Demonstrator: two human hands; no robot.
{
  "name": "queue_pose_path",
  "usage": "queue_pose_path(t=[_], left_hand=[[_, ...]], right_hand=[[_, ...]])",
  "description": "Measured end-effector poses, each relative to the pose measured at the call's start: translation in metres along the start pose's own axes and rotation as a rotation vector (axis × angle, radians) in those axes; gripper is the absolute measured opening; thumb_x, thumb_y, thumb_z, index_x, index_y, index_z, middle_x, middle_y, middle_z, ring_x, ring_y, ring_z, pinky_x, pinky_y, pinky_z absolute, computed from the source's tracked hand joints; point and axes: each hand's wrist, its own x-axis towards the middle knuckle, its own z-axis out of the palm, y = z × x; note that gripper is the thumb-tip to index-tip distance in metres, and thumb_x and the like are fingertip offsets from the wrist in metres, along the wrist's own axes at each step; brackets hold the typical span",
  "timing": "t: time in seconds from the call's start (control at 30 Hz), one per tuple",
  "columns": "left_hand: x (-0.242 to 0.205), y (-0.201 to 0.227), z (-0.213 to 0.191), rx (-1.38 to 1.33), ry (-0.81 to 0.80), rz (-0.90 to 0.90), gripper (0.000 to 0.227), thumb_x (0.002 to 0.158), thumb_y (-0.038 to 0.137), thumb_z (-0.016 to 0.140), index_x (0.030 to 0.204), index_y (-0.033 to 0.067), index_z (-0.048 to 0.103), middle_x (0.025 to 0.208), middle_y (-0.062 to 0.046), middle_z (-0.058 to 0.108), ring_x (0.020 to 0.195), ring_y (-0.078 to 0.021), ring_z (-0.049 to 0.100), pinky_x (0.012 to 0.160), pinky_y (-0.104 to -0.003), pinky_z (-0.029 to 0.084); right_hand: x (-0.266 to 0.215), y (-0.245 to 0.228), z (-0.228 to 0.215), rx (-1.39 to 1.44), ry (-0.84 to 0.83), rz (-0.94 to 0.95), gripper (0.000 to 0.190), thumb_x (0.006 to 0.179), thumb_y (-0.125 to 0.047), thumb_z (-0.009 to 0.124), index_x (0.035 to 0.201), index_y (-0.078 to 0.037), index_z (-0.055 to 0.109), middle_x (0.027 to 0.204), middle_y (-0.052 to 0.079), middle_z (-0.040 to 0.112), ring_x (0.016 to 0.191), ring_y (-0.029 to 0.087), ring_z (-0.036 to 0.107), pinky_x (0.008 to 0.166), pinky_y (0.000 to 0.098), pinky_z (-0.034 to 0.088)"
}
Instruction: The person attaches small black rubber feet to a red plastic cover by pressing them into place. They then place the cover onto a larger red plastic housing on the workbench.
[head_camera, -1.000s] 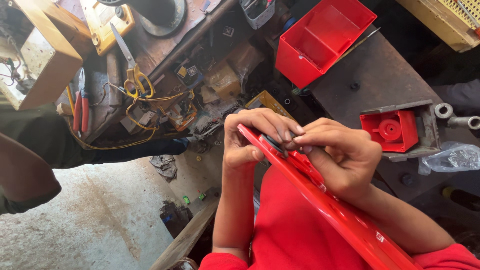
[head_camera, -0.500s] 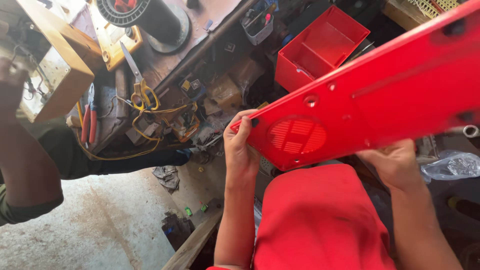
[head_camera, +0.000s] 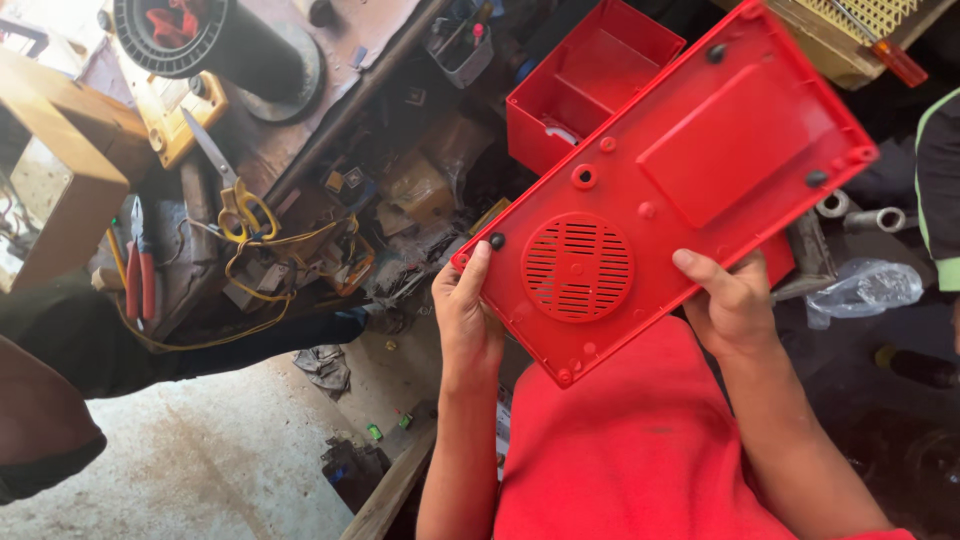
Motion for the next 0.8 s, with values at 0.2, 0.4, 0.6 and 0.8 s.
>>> queue_pose_path(t=[0.2,0.4,0.6,0.8], left_hand=[[0.003,-0.007,-0.008,0.031,0.023,-0.042,0.021,0.099,0.009,0.067,0.113,-0.0061,0.070,0.110,-0.013,0.075,0.097,-0.0180,0.073,0.093,-0.034,0.058],[0.009,-0.012,-0.022,0.064,0.001,-0.128,0.022,0.097,0.011,0.071,0.112,-0.0060,0.070,0.107,-0.012,0.075,0.095,-0.0193,0.072,0.089,-0.036,0.058],[0.016,-0.020,-0.030,0.086,0.075,-0.170,0.023,0.093,0.009,0.073,0.111,-0.0040,0.069,0.105,-0.010,0.075,0.095,-0.0185,0.072,0.089,-0.034,0.059],[0.024,-0.018,-0.037,0.145,0.064,-0.110,0.030,0.093,0.007,0.073,0.119,-0.0077,0.068,0.107,-0.011,0.075,0.095,-0.0181,0.072,0.089,-0.032,0.059]], right_hand=[[-0.003,-0.009,0.010,-0.036,-0.004,-0.011,0.043,0.089,0.007,0.063,0.132,-0.002,0.061,0.128,0.010,0.068,0.121,0.024,0.066,0.107,0.0409,0.054],[-0.010,-0.011,0.003,-0.210,-0.037,-0.083,0.040,0.086,0.007,0.068,0.125,0.000,0.067,0.122,0.009,0.071,0.113,0.020,0.068,0.102,0.0343,0.055],[-0.010,-0.005,-0.008,-0.522,-0.024,-0.152,0.030,0.082,0.003,0.077,0.111,-0.002,0.070,0.102,0.000,0.070,0.092,0.012,0.064,0.086,0.0280,0.054],[-0.006,-0.007,-0.010,-0.690,-0.036,-0.166,0.020,0.081,-0.001,0.079,0.098,-0.002,0.070,0.083,-0.003,0.063,0.074,0.010,0.057,0.071,0.0269,0.050]])
